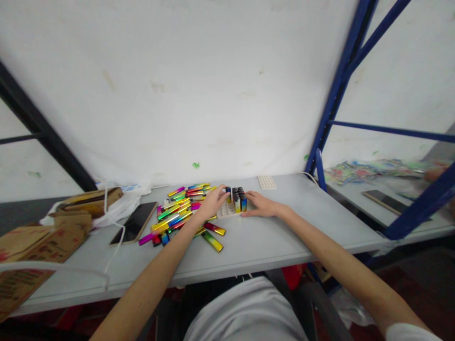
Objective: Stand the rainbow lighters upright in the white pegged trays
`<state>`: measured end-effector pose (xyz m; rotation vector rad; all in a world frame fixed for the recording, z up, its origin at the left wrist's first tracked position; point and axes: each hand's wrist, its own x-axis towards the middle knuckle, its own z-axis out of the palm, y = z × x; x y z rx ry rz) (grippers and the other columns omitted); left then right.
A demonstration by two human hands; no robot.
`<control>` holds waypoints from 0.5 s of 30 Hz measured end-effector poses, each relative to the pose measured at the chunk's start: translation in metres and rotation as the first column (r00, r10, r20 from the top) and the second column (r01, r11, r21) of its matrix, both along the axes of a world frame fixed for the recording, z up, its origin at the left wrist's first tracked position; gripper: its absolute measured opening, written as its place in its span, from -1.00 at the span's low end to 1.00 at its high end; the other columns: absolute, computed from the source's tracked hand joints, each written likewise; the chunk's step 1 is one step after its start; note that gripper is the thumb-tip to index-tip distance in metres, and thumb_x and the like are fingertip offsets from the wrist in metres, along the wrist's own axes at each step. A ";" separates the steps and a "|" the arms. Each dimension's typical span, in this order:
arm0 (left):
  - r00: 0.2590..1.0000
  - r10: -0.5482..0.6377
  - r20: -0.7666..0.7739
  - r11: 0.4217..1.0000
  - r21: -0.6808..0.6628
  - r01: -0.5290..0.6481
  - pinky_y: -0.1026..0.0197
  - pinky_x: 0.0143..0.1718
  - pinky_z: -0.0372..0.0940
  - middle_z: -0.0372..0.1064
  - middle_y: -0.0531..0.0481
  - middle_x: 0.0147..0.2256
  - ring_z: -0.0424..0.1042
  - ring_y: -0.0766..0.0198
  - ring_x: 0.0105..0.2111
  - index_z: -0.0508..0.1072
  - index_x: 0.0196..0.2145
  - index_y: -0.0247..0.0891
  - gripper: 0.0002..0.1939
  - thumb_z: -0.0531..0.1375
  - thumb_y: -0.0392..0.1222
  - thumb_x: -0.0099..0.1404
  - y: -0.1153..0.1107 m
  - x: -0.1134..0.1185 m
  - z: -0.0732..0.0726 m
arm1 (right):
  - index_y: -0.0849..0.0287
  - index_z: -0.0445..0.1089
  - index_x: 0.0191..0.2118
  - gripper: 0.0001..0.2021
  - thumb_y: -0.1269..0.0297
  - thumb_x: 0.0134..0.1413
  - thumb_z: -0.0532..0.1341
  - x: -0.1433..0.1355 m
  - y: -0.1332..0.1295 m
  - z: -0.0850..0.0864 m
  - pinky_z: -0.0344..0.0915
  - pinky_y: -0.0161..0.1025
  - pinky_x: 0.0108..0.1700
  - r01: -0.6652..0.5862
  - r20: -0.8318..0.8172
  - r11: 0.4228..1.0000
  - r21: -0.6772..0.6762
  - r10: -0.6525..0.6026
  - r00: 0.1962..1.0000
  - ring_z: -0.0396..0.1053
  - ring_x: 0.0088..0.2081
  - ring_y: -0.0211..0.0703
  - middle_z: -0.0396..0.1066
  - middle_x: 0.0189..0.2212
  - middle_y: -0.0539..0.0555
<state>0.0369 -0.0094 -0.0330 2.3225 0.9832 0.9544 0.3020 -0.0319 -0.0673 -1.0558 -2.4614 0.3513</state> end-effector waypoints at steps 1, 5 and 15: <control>1.000 0.006 0.002 1.000 -0.013 -0.006 0.05 -0.15 0.40 0.61 -0.11 -0.27 0.59 0.03 -0.25 0.43 -0.04 -0.22 -0.71 0.09 0.01 0.45 0.001 0.000 -0.002 | 0.28 0.26 0.34 -0.15 -0.25 0.14 0.34 0.000 0.000 0.000 0.22 0.17 0.34 0.001 0.003 1.000 -0.002 -0.001 1.000 0.32 0.25 0.26 0.33 0.22 0.39; 0.999 0.047 0.014 0.998 -0.038 -0.047 0.08 -0.20 0.41 0.62 -0.09 -0.31 0.60 0.04 -0.28 0.41 -0.09 -0.20 -0.74 0.14 0.02 0.42 0.003 0.003 -0.009 | 0.30 0.25 0.34 -0.14 -0.26 0.15 0.33 0.000 -0.001 0.001 0.21 0.16 0.35 0.002 0.018 1.000 -0.004 -0.002 1.000 0.31 0.25 0.25 0.32 0.23 0.39; 0.995 0.034 -0.090 0.999 -0.008 -0.034 0.09 -0.21 0.44 0.62 -0.09 -0.34 0.59 0.04 -0.30 0.50 -0.19 -0.19 -0.84 0.20 -0.10 0.34 0.004 0.002 -0.010 | 0.28 0.26 0.34 -0.14 -0.28 0.13 0.33 0.001 0.001 -0.001 0.23 0.19 0.33 -0.004 -0.001 1.000 0.002 0.004 1.000 0.33 0.24 0.26 0.33 0.22 0.39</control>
